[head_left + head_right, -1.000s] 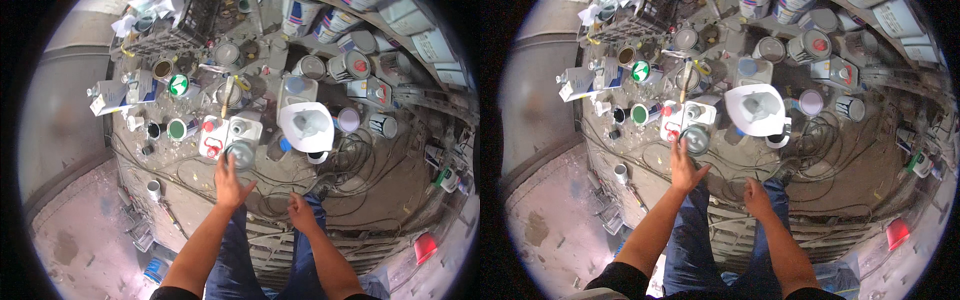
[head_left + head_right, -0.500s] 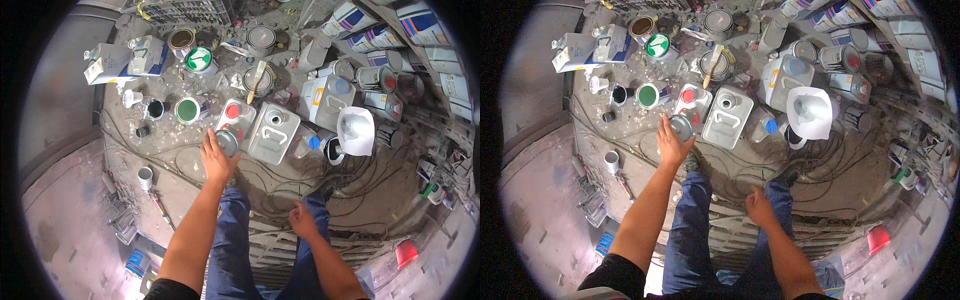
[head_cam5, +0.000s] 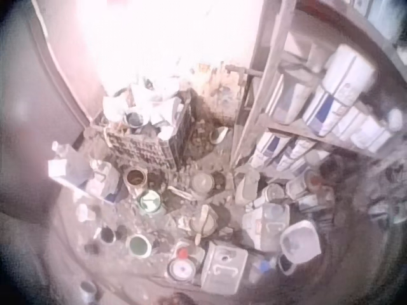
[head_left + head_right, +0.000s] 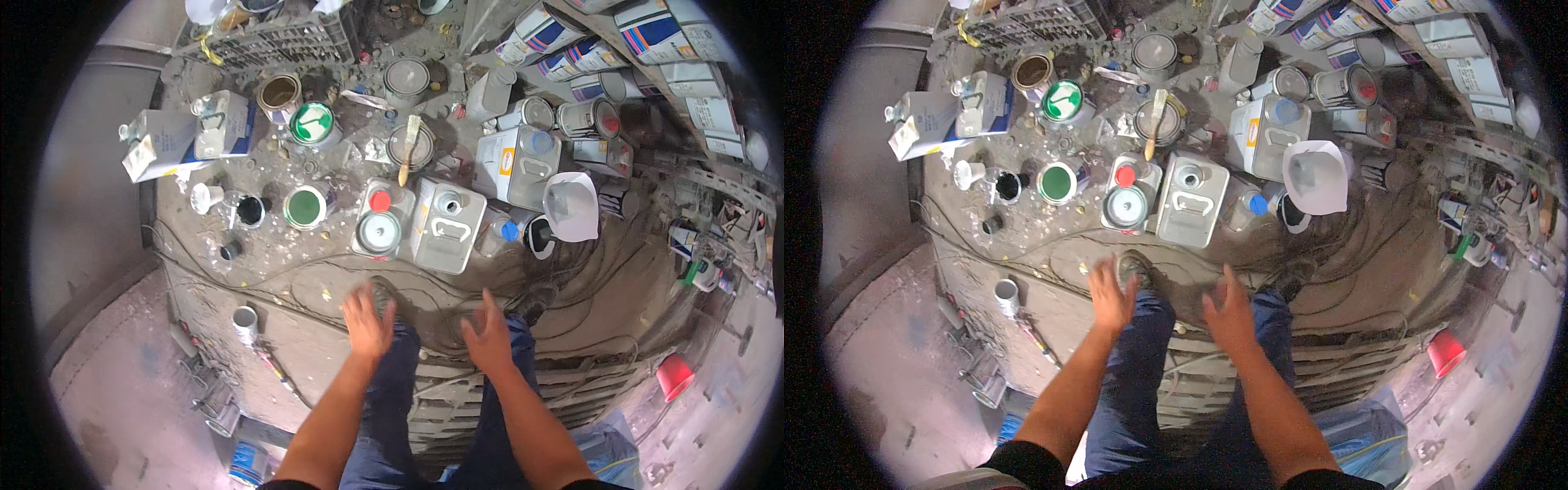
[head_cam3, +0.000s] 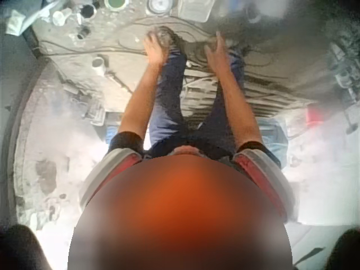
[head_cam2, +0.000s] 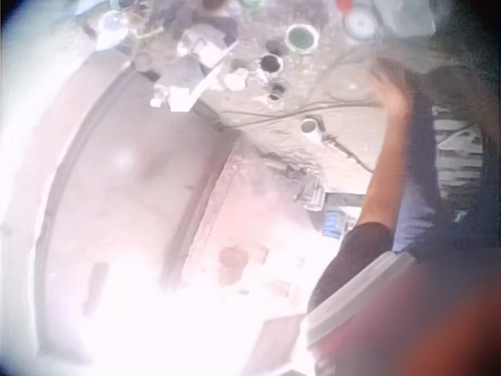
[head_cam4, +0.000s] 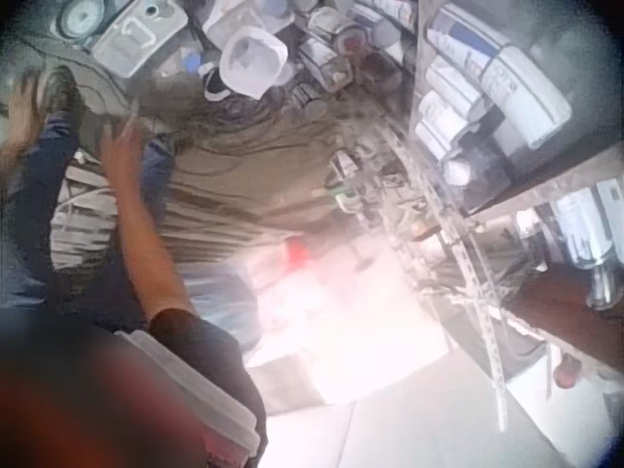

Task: The person pours light green paint from a large blue bucket into a spray gun cup, stirs it with a brush, and transfers paint between several cans. They then retrieve a dark-colored paint can from a shelf, pour it into a clear plastic cup, and place the cup on the floor among other paint containers.

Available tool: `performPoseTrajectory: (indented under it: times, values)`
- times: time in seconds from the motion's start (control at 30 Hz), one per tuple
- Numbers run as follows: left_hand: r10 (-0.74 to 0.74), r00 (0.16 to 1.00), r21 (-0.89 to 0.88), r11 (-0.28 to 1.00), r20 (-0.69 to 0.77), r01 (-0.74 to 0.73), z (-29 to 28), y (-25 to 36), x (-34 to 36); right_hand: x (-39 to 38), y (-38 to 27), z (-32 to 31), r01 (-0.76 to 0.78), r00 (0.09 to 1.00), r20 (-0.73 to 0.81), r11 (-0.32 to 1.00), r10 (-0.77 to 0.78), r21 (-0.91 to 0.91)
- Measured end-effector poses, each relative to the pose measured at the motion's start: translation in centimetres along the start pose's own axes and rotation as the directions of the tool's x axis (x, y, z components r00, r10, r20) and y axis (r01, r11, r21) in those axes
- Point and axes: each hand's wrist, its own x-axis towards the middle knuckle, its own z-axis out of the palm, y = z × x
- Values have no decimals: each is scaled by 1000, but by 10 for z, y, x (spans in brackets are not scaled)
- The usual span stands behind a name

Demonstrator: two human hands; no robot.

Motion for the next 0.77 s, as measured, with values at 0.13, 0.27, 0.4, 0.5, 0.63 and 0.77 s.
performPoseTrajectory:
  times: [0.13, 0.27, 0.4, 0.5, 0.63, 0.77]
  values:
    - [-44, 832, 24, 999, 553, 37, -52, -18, -116, 72, -79, 41, 157, 940, -297, 985, -170, -66]
    - [-243, 657, 134, 968, 714, 212, -108, -8, -197, 106, -93, 80, 8, 901, -421, 972, -109, -236]
    - [-397, 641, 91, 886, 656, 455, -126, 11, -219, 115, -75, 85, -4, 889, -436, 951, -138, -308]
    - [-451, 634, 122, 862, 628, 492, -125, 25, -222, 118, -60, 71, 60, 867, -452, 946, -208, -320]
    - [-486, 628, 150, 847, 608, 510, -125, 41, -240, 94, -55, 27, 133, 884, -401, 950, -242, -282]
    - [-499, 653, 218, 858, 571, 465, -147, 55, -249, 42, -59, -19, 160, 940, -252, 947, -232, -277]
